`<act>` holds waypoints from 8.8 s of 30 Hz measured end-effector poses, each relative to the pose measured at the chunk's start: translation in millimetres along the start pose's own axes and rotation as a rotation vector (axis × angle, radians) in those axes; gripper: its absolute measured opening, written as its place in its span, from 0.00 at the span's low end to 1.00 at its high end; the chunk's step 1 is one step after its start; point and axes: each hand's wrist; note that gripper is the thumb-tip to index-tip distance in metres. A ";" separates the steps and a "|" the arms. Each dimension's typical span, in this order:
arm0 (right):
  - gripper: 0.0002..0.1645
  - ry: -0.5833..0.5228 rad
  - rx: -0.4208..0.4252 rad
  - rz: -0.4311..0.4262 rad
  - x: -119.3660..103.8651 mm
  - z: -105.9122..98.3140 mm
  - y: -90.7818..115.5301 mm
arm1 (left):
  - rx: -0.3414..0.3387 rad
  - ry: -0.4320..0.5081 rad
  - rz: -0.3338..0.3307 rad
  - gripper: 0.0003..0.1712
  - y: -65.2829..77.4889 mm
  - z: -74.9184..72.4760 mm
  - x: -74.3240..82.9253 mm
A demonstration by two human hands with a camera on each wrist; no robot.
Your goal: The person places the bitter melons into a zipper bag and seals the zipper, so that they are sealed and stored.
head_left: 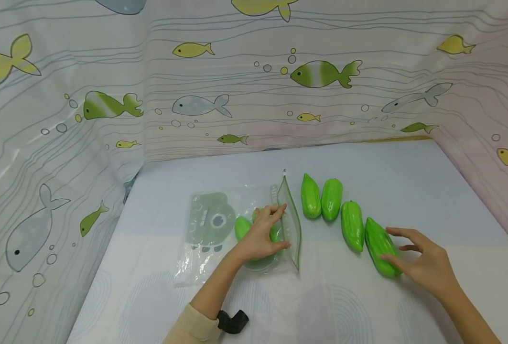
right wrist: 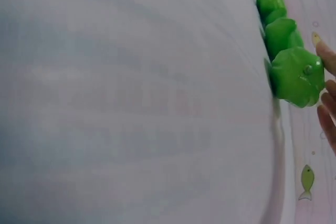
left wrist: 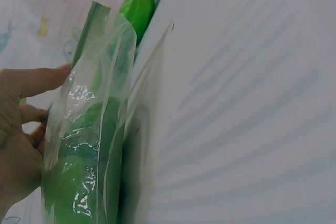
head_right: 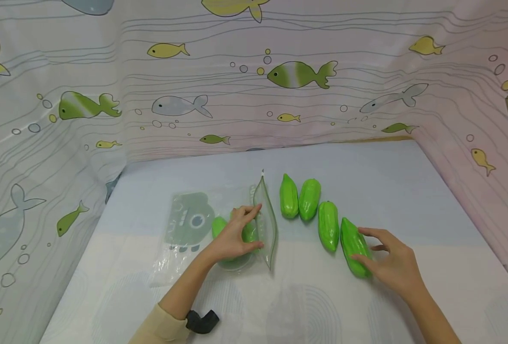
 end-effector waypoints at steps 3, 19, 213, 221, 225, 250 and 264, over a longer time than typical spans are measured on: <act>0.45 0.053 0.012 0.006 -0.8 -0.1 1.7 | -0.002 -0.007 -0.004 0.55 0.4 -0.5 0.1; 0.48 0.205 -0.357 0.487 -7.0 -3.2 -3.8 | 0.003 0.000 0.015 0.55 1.0 -0.1 -0.2; 0.37 -0.271 -0.372 0.026 -68.5 139.0 -69.6 | 0.068 0.083 0.079 0.53 7.6 -6.4 3.8; 0.38 -0.263 -0.337 -0.005 -62.6 125.8 -68.8 | 0.076 0.069 0.085 0.53 7.6 -5.7 2.9; 0.39 -0.245 -0.337 0.036 -61.5 113.3 -68.0 | 0.077 0.059 0.081 0.53 7.7 -5.1 2.4; 0.43 -0.016 -0.090 -0.047 -34.1 51.7 -55.5 | 0.072 0.045 0.094 0.54 6.7 -2.4 0.1; 0.41 0.007 -0.076 -0.024 -26.1 39.4 -51.8 | 0.063 0.049 0.087 0.54 6.6 -1.0 -1.2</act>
Point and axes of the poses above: each hand's wrist, its own y-axis away from the middle knuckle, its own z-axis out of the palm, x = y × z, and after that the axes turned 1 degree about -y, right-handed
